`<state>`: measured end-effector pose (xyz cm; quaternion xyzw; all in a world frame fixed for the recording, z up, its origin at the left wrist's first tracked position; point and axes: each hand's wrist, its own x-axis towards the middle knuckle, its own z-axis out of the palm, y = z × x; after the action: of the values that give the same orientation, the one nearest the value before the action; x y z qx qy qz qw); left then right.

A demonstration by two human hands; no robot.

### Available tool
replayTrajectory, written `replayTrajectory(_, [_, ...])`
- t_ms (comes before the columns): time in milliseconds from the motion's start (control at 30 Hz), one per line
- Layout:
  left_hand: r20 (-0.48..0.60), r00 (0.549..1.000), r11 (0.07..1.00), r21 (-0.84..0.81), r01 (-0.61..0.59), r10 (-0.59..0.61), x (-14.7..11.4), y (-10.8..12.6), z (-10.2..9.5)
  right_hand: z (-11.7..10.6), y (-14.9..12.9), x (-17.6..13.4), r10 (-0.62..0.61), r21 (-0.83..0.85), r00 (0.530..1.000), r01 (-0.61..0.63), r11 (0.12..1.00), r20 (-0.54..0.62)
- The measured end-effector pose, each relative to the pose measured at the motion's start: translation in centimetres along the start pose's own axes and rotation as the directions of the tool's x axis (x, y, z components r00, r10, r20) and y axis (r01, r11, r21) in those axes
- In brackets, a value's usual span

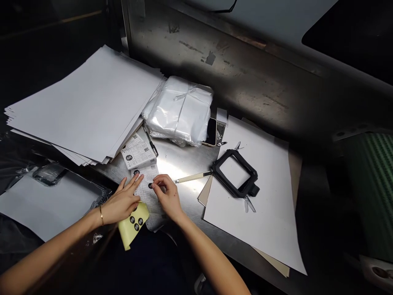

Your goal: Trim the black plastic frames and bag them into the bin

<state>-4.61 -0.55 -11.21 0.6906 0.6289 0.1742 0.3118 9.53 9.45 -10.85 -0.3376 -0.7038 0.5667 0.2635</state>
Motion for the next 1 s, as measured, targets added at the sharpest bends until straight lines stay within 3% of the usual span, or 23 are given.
replayTrajectory(100, [0.005,1.0,0.998,0.066,-0.01,0.009,1.0,-0.6,-0.8,0.8,0.3,1.4,-0.016,0.007,0.999,0.016,1.0,0.045])
replayTrajectory(200, [-0.025,1.0,0.992,0.128,0.018,-0.015,0.0,0.1,-0.8,1.5,1.3,2.6,-0.027,-0.033,0.999,0.028,0.999,0.044])
replayTrajectory(367, [0.01,1.0,0.985,0.17,-0.012,0.01,-2.8,2.0,0.8,2.0,2.3,3.2,-0.045,-0.129,0.998,0.051,0.99,0.048])
replayTrajectory(567, [0.004,1.0,0.986,0.166,-0.01,0.009,-2.8,2.2,1.8,2.9,2.2,2.9,-0.09,-0.297,0.992,0.111,0.948,0.083])
replayTrajectory(767, [-0.024,1.0,0.986,0.164,-0.011,0.016,-3.1,2.1,2.0,3.2,2.4,3.1,-0.117,-0.501,0.987,0.157,0.851,0.11])
replayTrajectory(1000, [-0.06,0.998,0.982,0.19,-0.003,0.015,-3.0,2.5,2.6,2.8,1.6,4.0,-0.094,-0.729,0.996,0.06,0.682,-0.006])
